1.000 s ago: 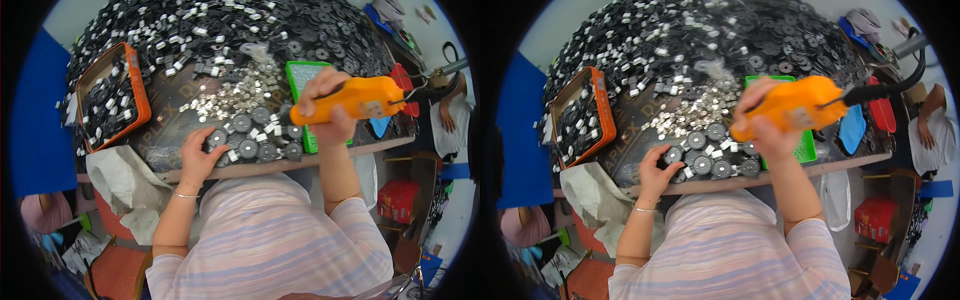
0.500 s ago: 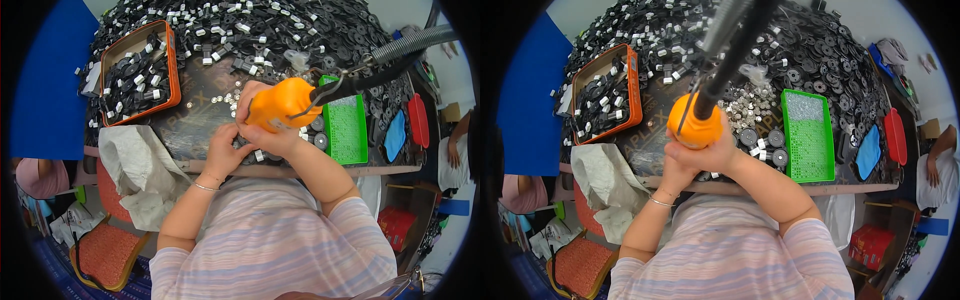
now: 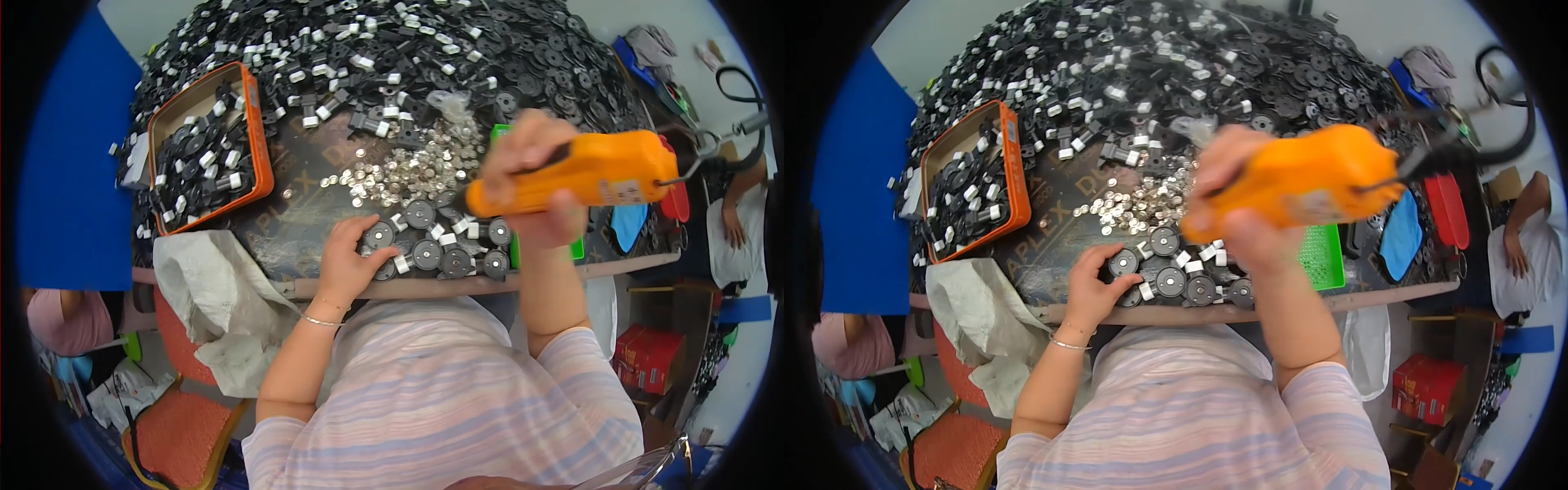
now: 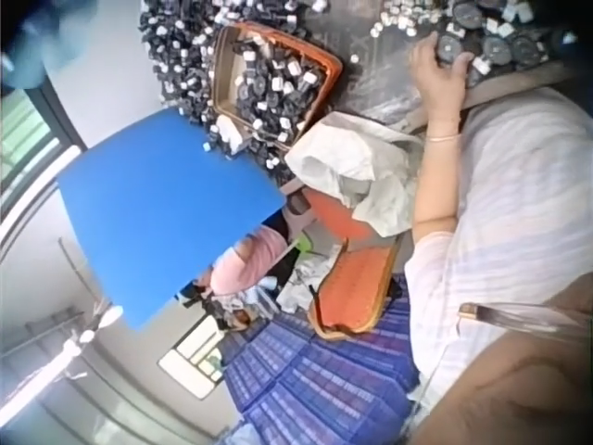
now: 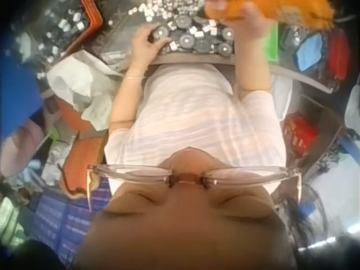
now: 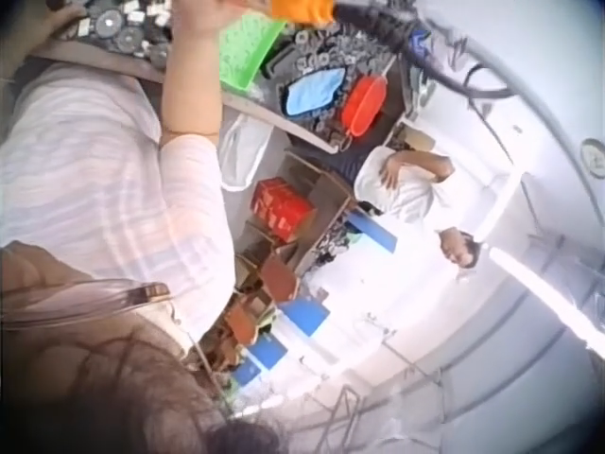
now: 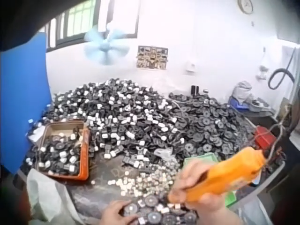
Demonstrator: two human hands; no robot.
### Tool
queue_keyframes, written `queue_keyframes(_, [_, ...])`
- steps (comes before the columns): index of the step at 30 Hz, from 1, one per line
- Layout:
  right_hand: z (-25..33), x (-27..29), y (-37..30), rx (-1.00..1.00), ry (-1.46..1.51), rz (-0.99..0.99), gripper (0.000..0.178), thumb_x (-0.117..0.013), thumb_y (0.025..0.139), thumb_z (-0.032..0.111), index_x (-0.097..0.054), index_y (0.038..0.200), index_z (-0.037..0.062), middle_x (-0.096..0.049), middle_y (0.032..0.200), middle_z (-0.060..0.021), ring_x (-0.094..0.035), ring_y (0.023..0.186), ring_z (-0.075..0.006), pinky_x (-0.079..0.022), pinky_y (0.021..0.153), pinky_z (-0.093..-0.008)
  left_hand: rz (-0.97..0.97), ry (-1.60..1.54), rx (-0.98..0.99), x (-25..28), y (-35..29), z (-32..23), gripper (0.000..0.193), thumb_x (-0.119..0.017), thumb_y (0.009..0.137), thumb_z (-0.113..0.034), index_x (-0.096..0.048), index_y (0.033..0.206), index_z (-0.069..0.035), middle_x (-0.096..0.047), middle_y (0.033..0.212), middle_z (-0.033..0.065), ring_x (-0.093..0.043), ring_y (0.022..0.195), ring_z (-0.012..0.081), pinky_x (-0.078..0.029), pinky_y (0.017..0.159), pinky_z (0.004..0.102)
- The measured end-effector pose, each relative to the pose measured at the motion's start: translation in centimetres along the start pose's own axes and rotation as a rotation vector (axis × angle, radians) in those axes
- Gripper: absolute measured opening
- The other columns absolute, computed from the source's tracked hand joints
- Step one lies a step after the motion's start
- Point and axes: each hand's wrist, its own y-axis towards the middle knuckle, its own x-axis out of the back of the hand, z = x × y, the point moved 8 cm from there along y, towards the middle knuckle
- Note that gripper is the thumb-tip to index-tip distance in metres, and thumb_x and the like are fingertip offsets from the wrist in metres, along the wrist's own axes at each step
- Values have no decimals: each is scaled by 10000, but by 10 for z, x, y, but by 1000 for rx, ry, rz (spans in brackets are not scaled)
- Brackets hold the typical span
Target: Assembling small plastic and metal components using an electric screwdriver.
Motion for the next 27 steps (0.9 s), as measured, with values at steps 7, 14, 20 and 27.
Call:
queue_keyframes(7, [37, 126, -62, 81, -276, -467, 169, -603, 792, 22, -513, 931, -8, -532, 820, -99, -555, 628, -158, -460, 591, -266, 18, 15, 10, 1, 3, 1, 514, -843, 609, -179, -635, 1048, -11, -633, 1038, 140, -590, 961, 298, -476, 843, 359])
queue_keyframes(14, [33, 139, -76, 122, -322, -523, 184, -596, 790, -20, -515, 955, -18, -540, 799, -92, -564, 610, -143, -472, 574, -258, 20, 14, 10, 0, 2, 0, 509, -845, 600, -156, -636, 1039, -4, -634, 1015, 139, -599, 918, 278, -476, 828, 344])
queue_keyframes(20, [29, 146, -74, 106, -320, -524, 181, -610, 789, -16, -516, 943, -11, -548, 769, -80, -559, 594, -137, -474, 564, -252, 15, 31, -8, -2, 3, -4, 507, -844, 602, -153, -635, 1038, 0, -635, 1006, 133, -600, 910, 273, -479, 812, 339])
queue_keyframes(27, [23, 150, -76, 60, -322, -499, 197, -640, 800, 90, -514, 912, -11, -516, 832, -103, -550, 608, -171, -457, 565, -275, 7, 28, -14, 0, 3, -2, 512, -850, 600, -160, -639, 1040, -7, -632, 992, 124, -593, 876, 254, -480, 768, 319])
